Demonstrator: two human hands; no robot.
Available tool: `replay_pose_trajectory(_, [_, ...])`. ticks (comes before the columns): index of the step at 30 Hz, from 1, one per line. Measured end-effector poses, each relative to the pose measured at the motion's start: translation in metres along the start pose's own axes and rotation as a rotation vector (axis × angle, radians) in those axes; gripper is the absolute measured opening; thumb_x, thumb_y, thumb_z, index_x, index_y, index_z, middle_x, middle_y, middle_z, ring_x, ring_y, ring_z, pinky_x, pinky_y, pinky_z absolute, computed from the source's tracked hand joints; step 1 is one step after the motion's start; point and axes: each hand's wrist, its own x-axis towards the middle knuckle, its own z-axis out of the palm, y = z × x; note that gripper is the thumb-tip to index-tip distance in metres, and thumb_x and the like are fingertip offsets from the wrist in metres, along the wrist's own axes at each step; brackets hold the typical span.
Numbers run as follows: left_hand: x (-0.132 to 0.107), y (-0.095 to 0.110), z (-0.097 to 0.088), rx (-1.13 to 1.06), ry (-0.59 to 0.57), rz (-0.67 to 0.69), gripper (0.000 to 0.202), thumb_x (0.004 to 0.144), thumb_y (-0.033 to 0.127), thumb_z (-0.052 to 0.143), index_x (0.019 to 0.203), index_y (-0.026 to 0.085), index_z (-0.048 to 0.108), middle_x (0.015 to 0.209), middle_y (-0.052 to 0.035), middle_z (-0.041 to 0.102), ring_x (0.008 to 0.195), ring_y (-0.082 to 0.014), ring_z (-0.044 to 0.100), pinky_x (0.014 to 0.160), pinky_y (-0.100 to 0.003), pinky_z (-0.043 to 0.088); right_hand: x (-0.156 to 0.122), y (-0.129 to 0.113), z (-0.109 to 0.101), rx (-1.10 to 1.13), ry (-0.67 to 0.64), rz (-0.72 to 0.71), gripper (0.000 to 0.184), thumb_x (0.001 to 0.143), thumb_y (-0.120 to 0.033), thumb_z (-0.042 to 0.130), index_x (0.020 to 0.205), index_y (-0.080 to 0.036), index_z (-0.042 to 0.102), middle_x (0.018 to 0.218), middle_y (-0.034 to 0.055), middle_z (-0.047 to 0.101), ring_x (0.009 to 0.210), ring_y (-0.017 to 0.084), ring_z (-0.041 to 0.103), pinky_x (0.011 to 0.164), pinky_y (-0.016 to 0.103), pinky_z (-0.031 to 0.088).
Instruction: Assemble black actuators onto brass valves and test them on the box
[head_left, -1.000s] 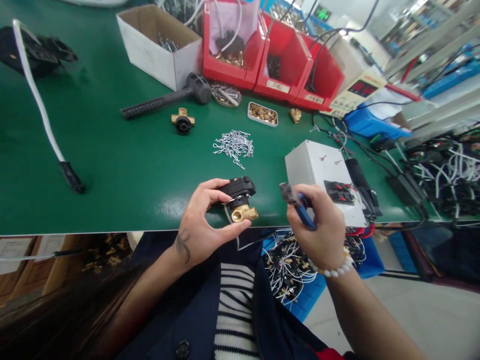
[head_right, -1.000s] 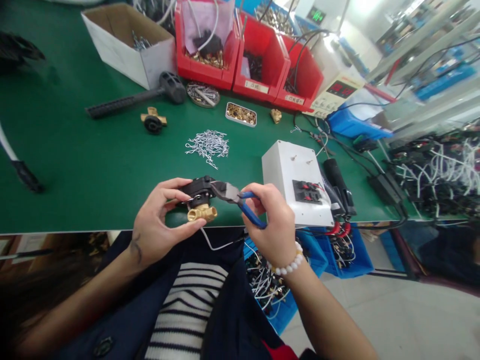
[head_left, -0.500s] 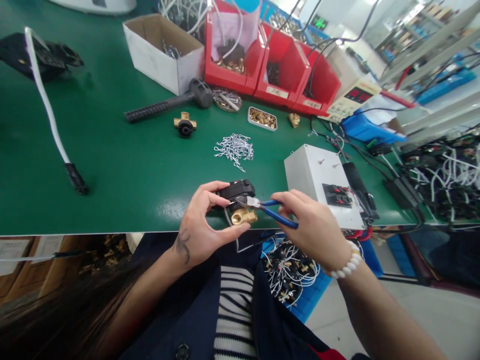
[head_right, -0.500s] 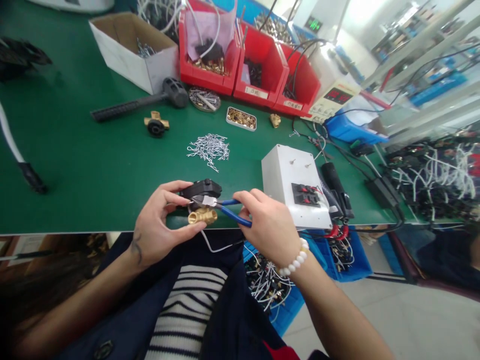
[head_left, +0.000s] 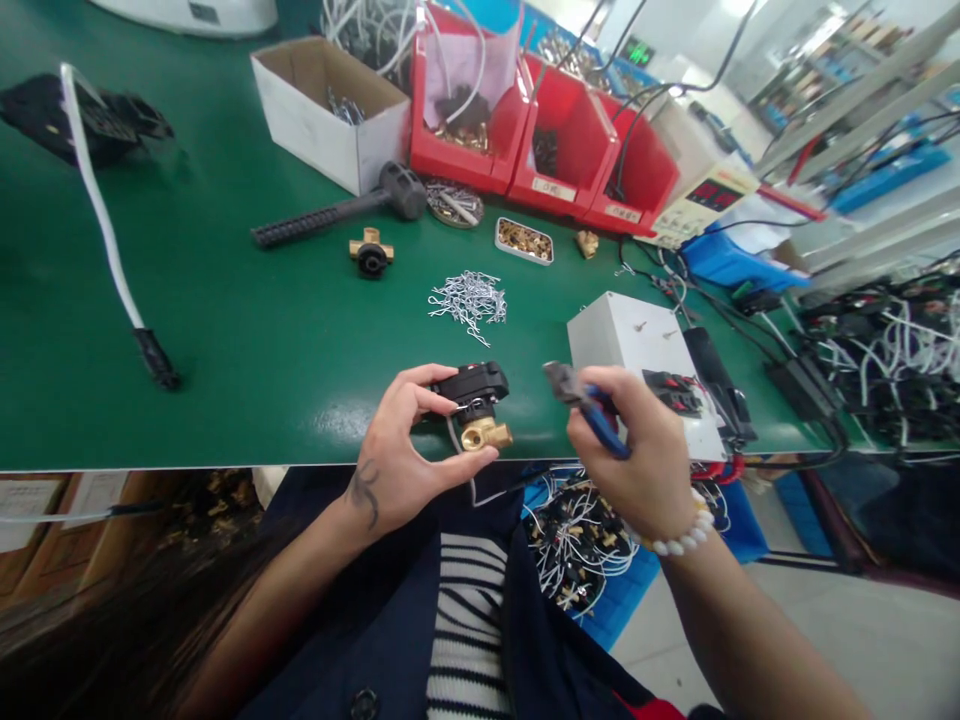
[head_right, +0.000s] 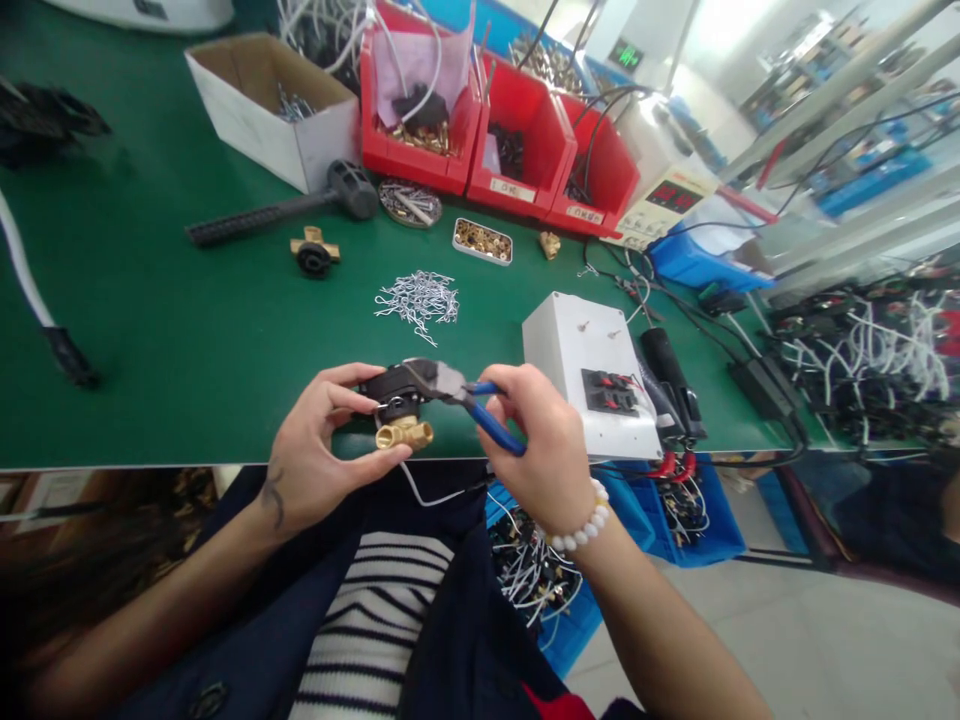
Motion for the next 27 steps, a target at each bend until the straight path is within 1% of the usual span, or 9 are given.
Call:
replay_pose_trajectory(4, [0.000,0.004,0.001,0.073,-0.015,0.070,0.039,0.071,0.024,0.085,0.096,0.017,0.055,0.125,-0.0128,0.060,0.118,-0.0250,0.061,0.098,-0.046,0.054,-0.003,-0.002,0.003,-0.006,-0.265,-0.013,0.024,0.082,-0.010,0.051,0.099,-0.016,0.066,0.079,0.0049,0.065,0.063,0.016,0.058,0.055,0.028,0.044])
replay_pose_trajectory(8, [0.000,0.011,-0.004,0.136,0.023,0.104,0.040,0.073,0.025,0.084,0.098,0.017,0.054,0.126,-0.0133,0.060,0.119,-0.0245,0.060,0.100,-0.046,0.053,-0.003,0.003,0.013,0.222,-0.103,0.229,0.021,0.090,-0.024,0.052,0.104,-0.016,0.065,0.087,0.0060,0.068,0.072,0.017,0.064,0.066,0.029,0.051])
replay_pose_trajectory(10, [0.002,0.015,-0.008,0.204,0.050,0.156,0.041,0.073,0.025,0.085,0.099,0.018,0.054,0.126,-0.0132,0.060,0.120,-0.0245,0.059,0.100,-0.045,0.053,-0.003,0.009,0.025,0.200,-0.097,0.339,0.030,0.093,-0.036,0.054,0.110,-0.014,0.065,0.089,0.0093,0.069,0.075,0.021,0.065,0.070,0.036,0.055])
replay_pose_trajectory(13, [0.006,0.023,-0.014,0.294,0.079,0.247,0.042,0.072,0.026,0.085,0.099,0.019,0.054,0.126,-0.0130,0.060,0.119,-0.0259,0.060,0.098,-0.045,0.054,-0.002,0.015,0.044,0.062,-0.142,0.332,0.052,0.087,-0.048,0.066,0.121,-0.009,0.065,0.110,0.0222,0.067,0.103,0.035,0.065,0.090,0.056,0.053])
replay_pose_trajectory(15, [0.008,0.029,-0.017,0.327,0.073,0.283,0.042,0.074,0.029,0.085,0.100,0.020,0.054,0.126,-0.0130,0.060,0.119,-0.0273,0.060,0.097,-0.046,0.055,-0.002,0.012,0.049,0.097,-0.071,0.263,0.056,0.085,-0.050,0.068,0.128,-0.013,0.063,0.133,0.0250,0.058,0.129,0.040,0.052,0.106,0.062,0.042])
replay_pose_trajectory(17, [0.008,0.034,-0.017,0.342,0.059,0.314,0.042,0.075,0.031,0.084,0.101,0.020,0.054,0.126,-0.0130,0.060,0.120,-0.0281,0.060,0.098,-0.046,0.055,-0.003,0.001,0.044,0.369,-0.032,0.245,0.059,0.091,-0.053,0.061,0.140,-0.021,0.054,0.142,0.0188,0.054,0.136,0.034,0.049,0.112,0.057,0.040])
replay_pose_trajectory(21, [0.007,0.043,-0.015,0.359,0.015,0.365,0.040,0.077,0.031,0.083,0.104,0.023,0.055,0.127,-0.0122,0.060,0.121,-0.0287,0.059,0.101,-0.048,0.055,-0.003,-0.028,0.024,1.117,-0.276,0.389,0.081,0.095,-0.060,0.051,0.159,-0.023,0.020,0.120,0.0121,0.070,0.107,0.024,0.070,0.093,0.042,0.058])
replay_pose_trajectory(23, [0.007,0.047,-0.014,0.357,-0.027,0.371,0.038,0.079,0.031,0.081,0.105,0.024,0.055,0.128,-0.0117,0.059,0.123,-0.0292,0.058,0.102,-0.049,0.054,-0.004,-0.038,0.018,1.269,-0.295,0.472,0.086,0.091,-0.058,0.059,0.159,-0.023,0.018,0.116,0.0105,0.072,0.101,0.024,0.071,0.088,0.040,0.060])
replay_pose_trajectory(27, [0.010,0.057,-0.014,0.380,-0.081,0.444,0.033,0.083,0.028,0.077,0.106,0.025,0.054,0.126,-0.0122,0.060,0.124,-0.0280,0.057,0.104,-0.048,0.053,-0.007,-0.048,0.017,1.340,-0.182,0.545,0.081,0.089,-0.050,0.065,0.156,-0.029,0.025,0.119,0.0085,0.071,0.103,0.025,0.071,0.087,0.041,0.060])
